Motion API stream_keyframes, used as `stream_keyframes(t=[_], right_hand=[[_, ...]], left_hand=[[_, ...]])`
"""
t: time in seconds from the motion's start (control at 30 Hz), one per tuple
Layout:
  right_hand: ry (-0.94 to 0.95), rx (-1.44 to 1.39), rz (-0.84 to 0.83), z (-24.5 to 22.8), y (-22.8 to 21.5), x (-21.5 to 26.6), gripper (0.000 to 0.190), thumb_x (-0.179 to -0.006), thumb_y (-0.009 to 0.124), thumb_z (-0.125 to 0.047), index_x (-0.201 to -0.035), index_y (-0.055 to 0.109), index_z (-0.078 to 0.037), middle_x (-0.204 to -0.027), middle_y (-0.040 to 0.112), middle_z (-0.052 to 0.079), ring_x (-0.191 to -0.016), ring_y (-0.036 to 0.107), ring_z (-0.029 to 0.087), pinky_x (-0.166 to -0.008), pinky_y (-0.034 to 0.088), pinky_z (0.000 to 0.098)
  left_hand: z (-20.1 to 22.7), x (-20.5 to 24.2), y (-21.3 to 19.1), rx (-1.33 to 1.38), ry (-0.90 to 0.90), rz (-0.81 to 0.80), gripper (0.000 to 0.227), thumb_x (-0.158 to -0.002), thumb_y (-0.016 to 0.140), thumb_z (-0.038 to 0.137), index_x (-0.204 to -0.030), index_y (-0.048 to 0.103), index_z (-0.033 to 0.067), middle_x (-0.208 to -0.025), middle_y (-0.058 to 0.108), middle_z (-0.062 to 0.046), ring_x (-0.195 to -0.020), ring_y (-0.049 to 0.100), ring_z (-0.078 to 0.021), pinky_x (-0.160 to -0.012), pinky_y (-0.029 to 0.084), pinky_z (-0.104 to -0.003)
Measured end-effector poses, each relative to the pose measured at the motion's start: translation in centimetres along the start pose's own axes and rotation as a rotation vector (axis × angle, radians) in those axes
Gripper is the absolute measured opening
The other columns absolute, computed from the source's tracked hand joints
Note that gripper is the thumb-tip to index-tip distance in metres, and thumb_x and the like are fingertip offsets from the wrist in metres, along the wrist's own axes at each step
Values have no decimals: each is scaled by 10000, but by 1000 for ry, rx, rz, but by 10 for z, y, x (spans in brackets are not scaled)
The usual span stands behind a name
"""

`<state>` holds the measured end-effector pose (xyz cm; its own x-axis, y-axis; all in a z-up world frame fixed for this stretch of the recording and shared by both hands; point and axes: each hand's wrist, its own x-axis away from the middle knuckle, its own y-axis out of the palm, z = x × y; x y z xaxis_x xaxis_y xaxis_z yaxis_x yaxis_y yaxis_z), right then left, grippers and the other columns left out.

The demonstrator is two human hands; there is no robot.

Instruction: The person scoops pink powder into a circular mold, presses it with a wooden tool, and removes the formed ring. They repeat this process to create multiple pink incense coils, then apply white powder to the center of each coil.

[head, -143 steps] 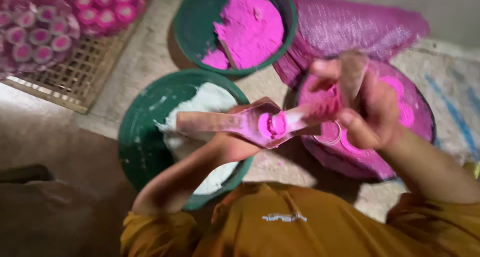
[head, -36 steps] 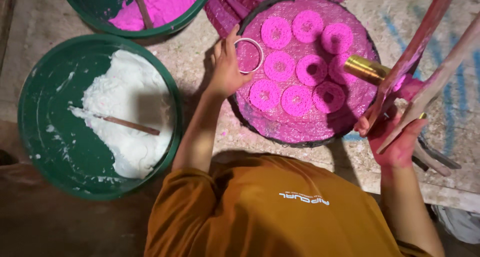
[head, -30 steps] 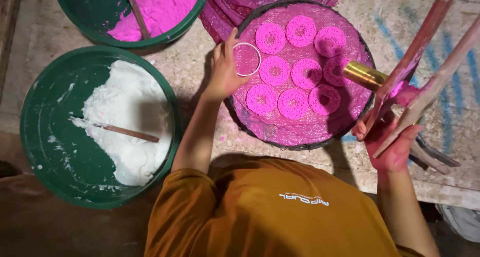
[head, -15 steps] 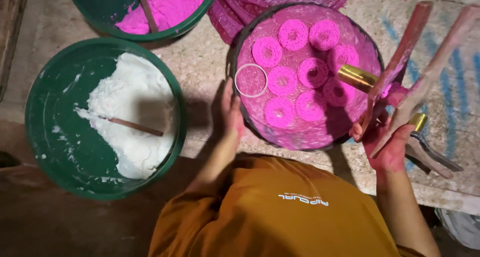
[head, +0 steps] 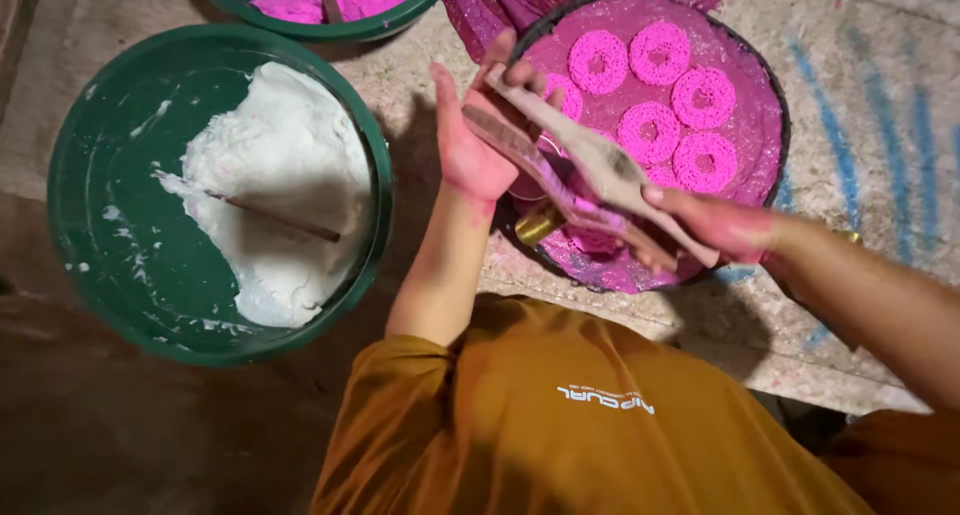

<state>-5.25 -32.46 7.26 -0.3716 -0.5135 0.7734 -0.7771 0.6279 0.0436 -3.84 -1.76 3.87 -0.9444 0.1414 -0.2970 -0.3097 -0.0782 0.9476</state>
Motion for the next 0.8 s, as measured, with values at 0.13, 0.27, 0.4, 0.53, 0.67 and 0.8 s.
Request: stream_keyframes(t=[0.13, 0.27, 0.4, 0.53, 0.67, 0.8], right_hand=[[-43, 361, 76, -66, 1, 8, 789, -987, 249, -685, -1001, 688, -29, -732, 630, 88, -615, 577, 219, -604, 553, 416], [-71, 617, 282, -93, 18, -3, 808, -992, 304, -697, -968, 710, 1, -667, 595, 118, -614, 572, 235, -627, 493, 441], [-156, 626, 296, -96, 37, -13, 747, -938, 323, -699, -1054, 681, -54, -640, 630, 99, -617, 636, 214, -646, 519, 421], [13, 564, 270, -94, 38, -7, 793, -974, 338, -685, -999, 715, 12, -654, 564, 178, -618, 575, 308, -638, 487, 513], [-70, 749, 365, -96, 26, -1, 786, -983, 345, -678, -1017, 713, 16, -697, 655, 181, -702, 672, 299, -729, 521, 486], [-18, 809, 445, -96, 20, -3, 775, -1010, 346, -664, -1151, 685, 18, -766, 677, 242, -772, 714, 360, -794, 536, 517]], left_hand=[[7, -16, -1, 64, 150, 26, 473, -1064, 459, 609, -1040, 534, 142, -904, 510, 17, -897, 527, -151, -978, 443, -363], [26, -18, -19, 51, 211, 28, 454, -1033, 472, 616, -906, 480, 180, -796, 442, 59, -776, 474, -119, -888, 458, -365], [38, -8, -35, 20, 240, 110, 456, -1023, 452, 610, -872, 462, 180, -749, 401, 62, -718, 435, -121, -823, 436, -351], [23, -2, -47, 67, 251, 170, 459, -1014, 456, 611, -842, 450, 185, -720, 388, 69, -685, 421, -114, -795, 428, -348], [2, -11, -55, 72, 272, 231, 417, -1019, 471, 560, -825, 441, 192, -716, 386, 70, -678, 414, -110, -778, 423, -342], [0, -30, -57, 47, 283, 195, 387, -1006, 467, 532, -814, 430, 197, -697, 366, 78, -650, 393, -103, -738, 409, -330]])
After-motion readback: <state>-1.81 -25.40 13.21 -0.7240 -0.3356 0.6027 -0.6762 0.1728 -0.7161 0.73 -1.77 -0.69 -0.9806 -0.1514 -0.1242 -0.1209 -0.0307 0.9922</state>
